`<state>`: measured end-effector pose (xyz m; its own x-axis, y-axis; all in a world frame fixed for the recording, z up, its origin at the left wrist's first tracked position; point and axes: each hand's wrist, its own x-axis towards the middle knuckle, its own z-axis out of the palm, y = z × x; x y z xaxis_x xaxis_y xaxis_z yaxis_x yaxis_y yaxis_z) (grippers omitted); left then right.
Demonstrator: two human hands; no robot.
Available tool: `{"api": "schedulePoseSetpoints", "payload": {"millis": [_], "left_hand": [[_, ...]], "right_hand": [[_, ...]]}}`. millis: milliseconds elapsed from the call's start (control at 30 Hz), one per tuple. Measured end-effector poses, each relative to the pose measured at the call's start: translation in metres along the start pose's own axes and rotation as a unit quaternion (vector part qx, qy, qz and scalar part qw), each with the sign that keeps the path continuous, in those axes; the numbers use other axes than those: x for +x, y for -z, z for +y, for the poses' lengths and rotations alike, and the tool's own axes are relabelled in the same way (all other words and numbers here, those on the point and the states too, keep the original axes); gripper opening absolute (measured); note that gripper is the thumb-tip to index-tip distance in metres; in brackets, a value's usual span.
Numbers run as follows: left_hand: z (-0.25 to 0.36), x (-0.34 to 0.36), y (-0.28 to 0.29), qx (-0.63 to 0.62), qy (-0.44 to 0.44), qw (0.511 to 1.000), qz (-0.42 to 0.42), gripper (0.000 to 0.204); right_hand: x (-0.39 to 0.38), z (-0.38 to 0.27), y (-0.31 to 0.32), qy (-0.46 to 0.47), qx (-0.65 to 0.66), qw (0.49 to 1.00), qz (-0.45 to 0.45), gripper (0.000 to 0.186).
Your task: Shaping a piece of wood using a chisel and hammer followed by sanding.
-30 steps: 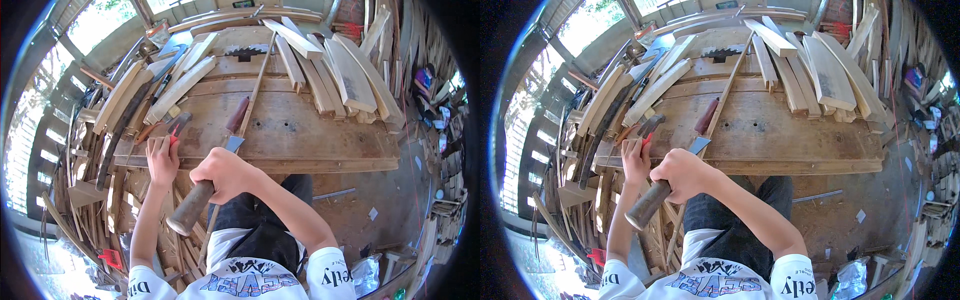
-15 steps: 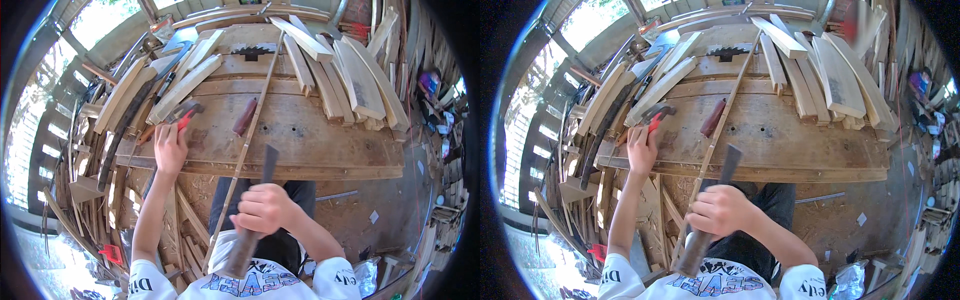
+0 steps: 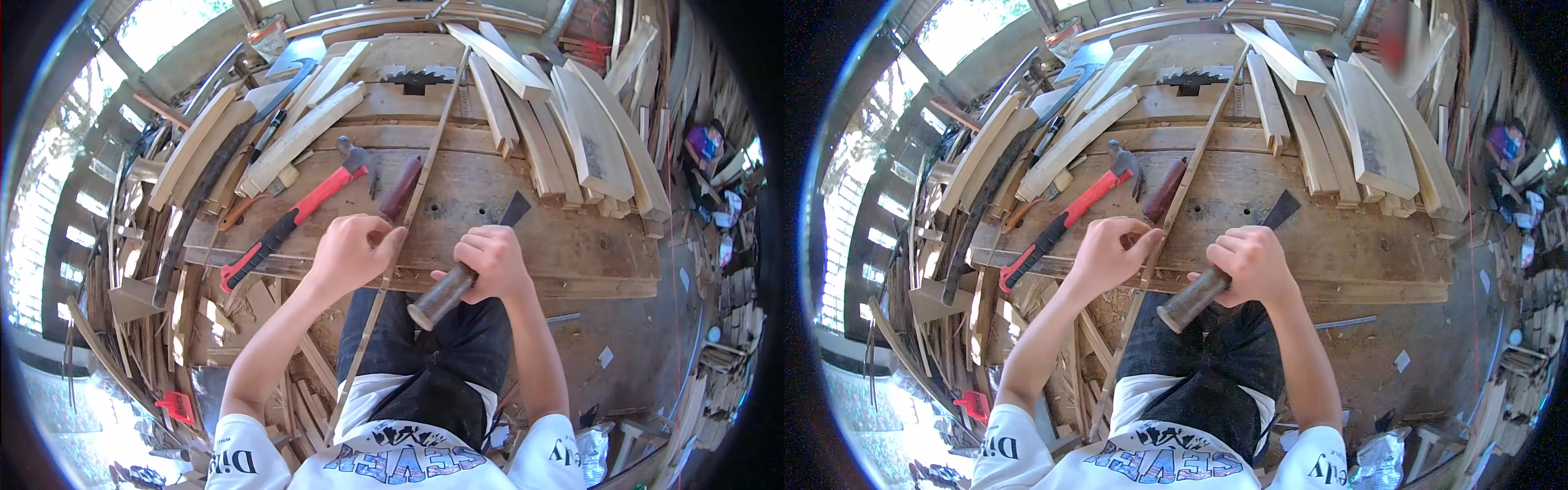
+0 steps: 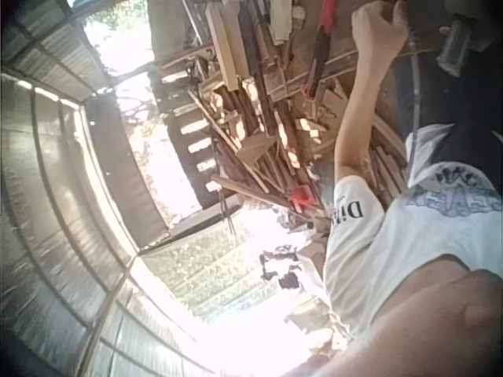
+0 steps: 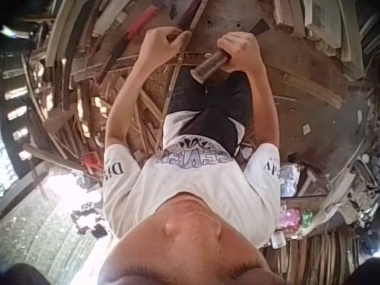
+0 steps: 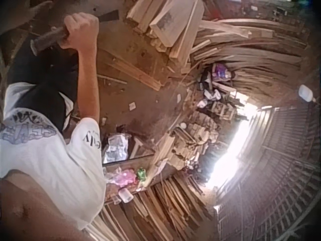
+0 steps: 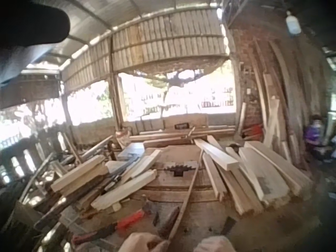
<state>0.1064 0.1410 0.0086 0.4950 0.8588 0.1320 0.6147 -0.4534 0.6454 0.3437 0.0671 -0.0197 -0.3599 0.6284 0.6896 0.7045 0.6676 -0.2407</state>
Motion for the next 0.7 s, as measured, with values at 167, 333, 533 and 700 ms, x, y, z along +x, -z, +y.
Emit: {"api": "schedulePoseSetpoints", "payload": {"millis": [167,333,533,700], "left_hand": [[0.009,0.029,0.000,-0.002,0.061,0.995,-0.084,0.026],[0.010,0.048,0.007,0.007,0.103,0.974,-0.199,0.030],[0.019,0.039,-0.002,0.067,0.070,0.982,-0.165,0.030],[0.008,0.039,-0.010,0.079,0.049,0.986,-0.136,0.028]], "right_hand": [[-0.001,0.002,-0.004,-0.002,0.018,1.000,-0.010,0.045],[0.000,0.003,-0.003,-0.008,0.017,1.000,-0.023,0.044],[-0.002,0.004,-0.006,-0.018,0.014,1.000,-0.020,0.043],[-0.002,0.005,-0.006,-0.019,0.007,1.000,-0.021,0.042]]}}
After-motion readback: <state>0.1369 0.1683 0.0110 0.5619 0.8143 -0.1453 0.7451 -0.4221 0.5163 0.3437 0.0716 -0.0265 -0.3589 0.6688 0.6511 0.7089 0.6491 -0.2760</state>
